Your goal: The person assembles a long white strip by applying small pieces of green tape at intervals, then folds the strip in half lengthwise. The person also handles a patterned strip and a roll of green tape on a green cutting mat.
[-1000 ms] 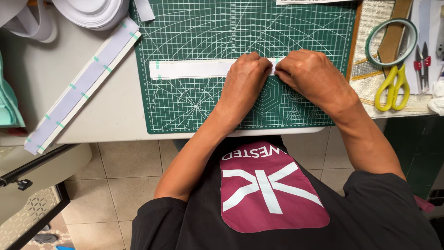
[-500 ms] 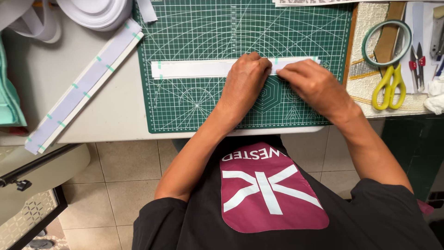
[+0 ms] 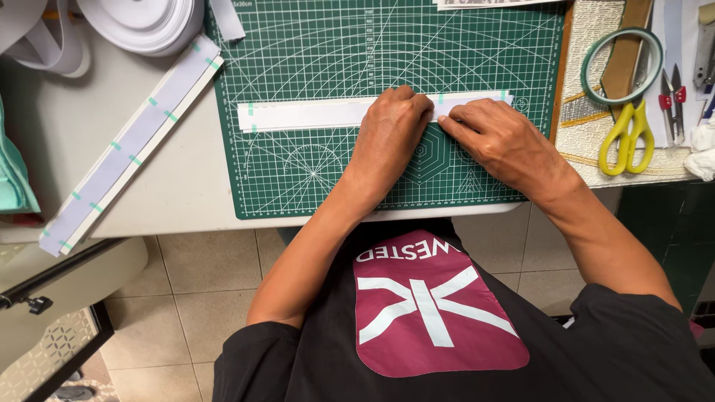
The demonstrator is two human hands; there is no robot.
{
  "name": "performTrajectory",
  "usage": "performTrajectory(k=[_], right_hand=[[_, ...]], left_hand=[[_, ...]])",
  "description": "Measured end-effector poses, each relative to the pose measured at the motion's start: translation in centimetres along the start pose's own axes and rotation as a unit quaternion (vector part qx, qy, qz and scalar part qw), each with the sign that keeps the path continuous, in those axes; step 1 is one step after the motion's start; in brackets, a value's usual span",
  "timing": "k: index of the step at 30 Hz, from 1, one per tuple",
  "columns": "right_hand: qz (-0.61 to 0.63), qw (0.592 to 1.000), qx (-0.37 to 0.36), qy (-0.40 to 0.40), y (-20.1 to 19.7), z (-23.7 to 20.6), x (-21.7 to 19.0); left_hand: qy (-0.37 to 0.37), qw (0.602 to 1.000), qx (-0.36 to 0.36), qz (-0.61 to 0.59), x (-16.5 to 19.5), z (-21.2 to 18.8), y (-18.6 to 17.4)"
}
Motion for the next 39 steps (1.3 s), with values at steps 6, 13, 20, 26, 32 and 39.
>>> performTrajectory(k=[6, 13, 20, 26, 32, 39], right_hand=[[-0.035, 0.999, -0.003, -0.003, 0.5, 0.1, -0.3], [0.116, 0.99, 0.031, 0.068, 0.3, -1.1, 2.2], [0.107, 0.98, 0.127, 0.107, 0.7, -3.4, 1.3], [0.13, 0.969, 0.166, 0.128, 0.8, -5.4, -2.2], [0.168, 0.956, 0.186, 0.152, 1.6, -6.3, -3.7], [0.007, 0.962, 0.184, 0.203, -0.9, -8.9, -2.1]], left_hand=[[0.003, 1.0, -0.008, 0.01, 0.1, 0.0, 0.0], [0.021, 0.999, 0.006, 0.026, 0.7, 0.2, -0.6], [0.002, 1.0, -0.014, 0.006, 0.6, 0.8, -1.1], [0.002, 1.0, -0.01, 0.027, 1.2, 1.0, -1.5], [-0.031, 0.998, -0.042, 0.041, 0.5, 1.2, -1.1], [-0.023, 0.996, -0.043, 0.072, 1.1, 1.0, -1.3]])
Point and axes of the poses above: each hand's wrist, its own z-axis towards the middle knuckle, its own y-axis out of the palm, x = y × z, the point moved 10 cm from there along z, towards the middle knuckle, and after that the axes turned 1 degree about -y, right-handed, at the moved point
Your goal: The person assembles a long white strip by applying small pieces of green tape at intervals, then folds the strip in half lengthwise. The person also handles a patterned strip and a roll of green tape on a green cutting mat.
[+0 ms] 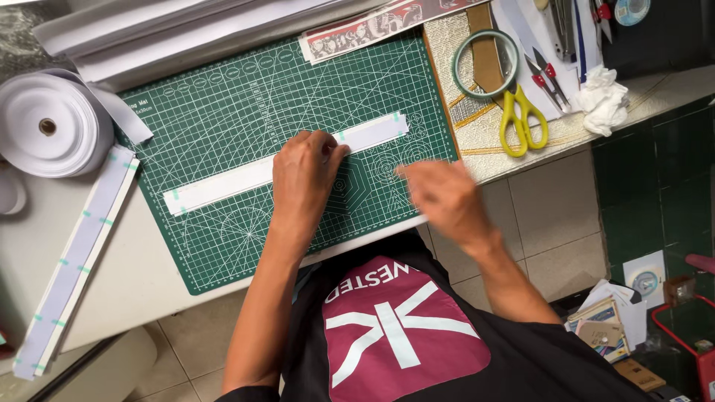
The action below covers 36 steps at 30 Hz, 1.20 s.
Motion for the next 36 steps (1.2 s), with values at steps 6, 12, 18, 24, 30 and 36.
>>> performTrajectory(k=[6, 12, 18, 24, 30, 36], right_hand=[[-0.141, 0.962, 0.071, 0.221, -5.8, -0.8, 9.6], [-0.209, 0.962, 0.036, 0.171, -5.1, 1.4, 11.4], [-0.071, 0.977, 0.079, 0.185, -5.8, 2.5, 9.4], [0.308, 0.926, 0.094, 0.195, -1.5, 2.3, 3.2], [0.516, 0.842, 0.019, 0.156, 2.7, 3.6, -1.1], [0.472, 0.862, 0.003, 0.185, 1.1, 4.7, -0.6]], left_hand=[[0.023, 0.999, 0.031, -0.005, 1.3, -1.8, -1.5], [0.078, 0.99, 0.084, -0.079, 2.9, -4.6, -3.8], [-0.017, 0.967, 0.05, -0.25, 1.3, -5.7, -2.2], [0.034, 0.916, 0.044, -0.398, 2.3, -4.6, -2.3], [0.054, 0.909, 0.033, -0.413, 2.3, -4.6, -3.5], [0.096, 0.958, 0.126, -0.238, 2.1, -6.3, -6.3]])
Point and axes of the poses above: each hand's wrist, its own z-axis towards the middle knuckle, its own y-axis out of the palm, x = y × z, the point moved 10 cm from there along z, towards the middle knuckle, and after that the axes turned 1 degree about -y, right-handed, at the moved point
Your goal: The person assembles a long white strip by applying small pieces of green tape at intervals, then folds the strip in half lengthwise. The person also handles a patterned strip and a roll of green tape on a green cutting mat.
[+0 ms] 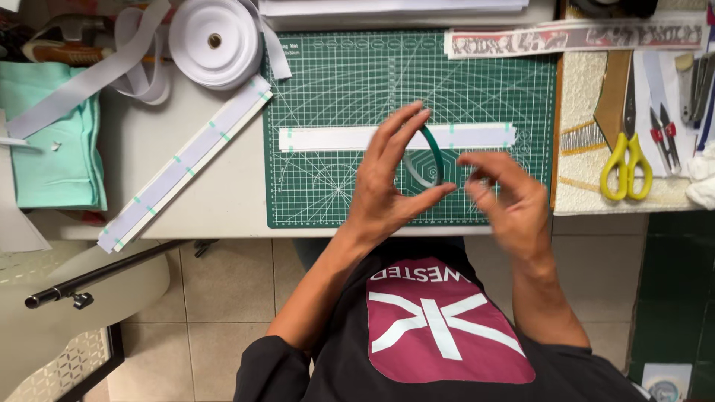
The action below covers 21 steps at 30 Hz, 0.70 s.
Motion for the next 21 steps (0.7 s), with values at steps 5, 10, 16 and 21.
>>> performTrajectory(k=[5, 10, 16, 21], right_hand=[[0.002, 0.999, 0.021, -0.026, 0.6, 1.1, -1.5], [-0.004, 0.999, 0.035, -0.012, 1.5, 1.6, -1.4], [-0.027, 0.998, 0.043, -0.033, 1.3, 1.4, -1.8], [-0.065, 0.995, 0.056, -0.046, 1.0, 1.3, -1.9]], left_hand=[[0.027, 0.996, -0.012, 0.089, 1.0, -0.6, 0.2], [0.036, 0.993, -0.035, 0.104, 1.3, -0.7, 1.1], [0.034, 0.993, -0.041, 0.107, 0.9, -1.0, 1.5], [0.03, 0.992, -0.048, 0.113, 0.7, -1.0, 1.6]])
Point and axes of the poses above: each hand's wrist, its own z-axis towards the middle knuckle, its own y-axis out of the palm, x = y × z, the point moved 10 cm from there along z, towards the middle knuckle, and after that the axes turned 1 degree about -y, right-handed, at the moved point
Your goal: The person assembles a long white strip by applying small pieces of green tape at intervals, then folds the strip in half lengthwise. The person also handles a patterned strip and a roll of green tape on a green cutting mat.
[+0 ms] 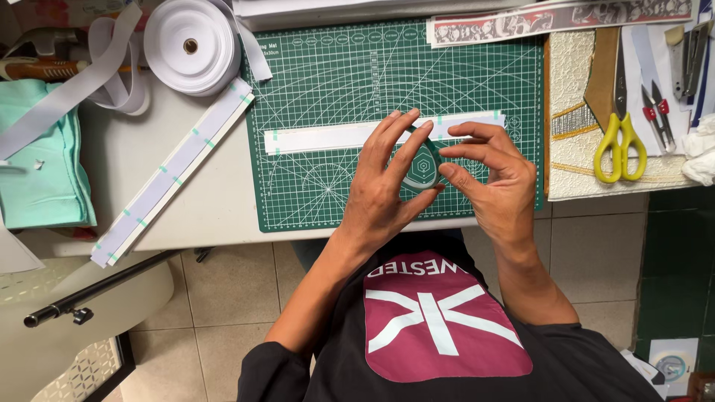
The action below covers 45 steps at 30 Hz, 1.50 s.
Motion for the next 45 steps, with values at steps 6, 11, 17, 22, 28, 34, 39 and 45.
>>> performTrajectory(k=[6, 11, 17, 22, 28, 34, 39, 45], right_hand=[[-0.008, 1.0, 0.02, -0.013, -0.1, 0.1, -0.2], [-0.061, 0.997, 0.034, -0.026, -0.8, 0.2, -0.9], [-0.078, 0.997, -0.002, -0.018, -0.2, 0.5, -0.7], [-0.068, 0.998, -0.007, -0.007, -0.1, 0.4, -0.5], [-0.068, 0.997, -0.01, -0.021, 0.1, 0.4, -0.6], [-0.056, 0.998, -0.006, -0.021, 0.4, 0.0, -0.6], [0.048, 0.992, -0.065, 0.098, 1.2, -1.1, 1.7], [0.087, 0.957, -0.183, 0.207, 2.0, -3.9, 5.3]], left_hand=[[0.004, 1.0, -0.015, 0.001, 0.5, 0.0, -0.1], [-0.049, 0.996, -0.064, -0.023, -0.2, -0.2, 0.4], [-0.048, 0.984, -0.121, -0.121, 0.2, -0.4, 0.7], [-0.076, 0.983, -0.143, -0.09, -0.1, -0.4, 0.8], [-0.101, 0.98, -0.151, -0.08, -0.4, -0.3, 0.9], [-0.095, 0.978, -0.151, -0.111, -0.1, -0.8, 0.4], [-0.166, 0.957, -0.223, -0.086, -1.3, -2.3, 1.8], [-0.139, 0.944, -0.287, -0.09, -0.3, -3.8, 3.1]])
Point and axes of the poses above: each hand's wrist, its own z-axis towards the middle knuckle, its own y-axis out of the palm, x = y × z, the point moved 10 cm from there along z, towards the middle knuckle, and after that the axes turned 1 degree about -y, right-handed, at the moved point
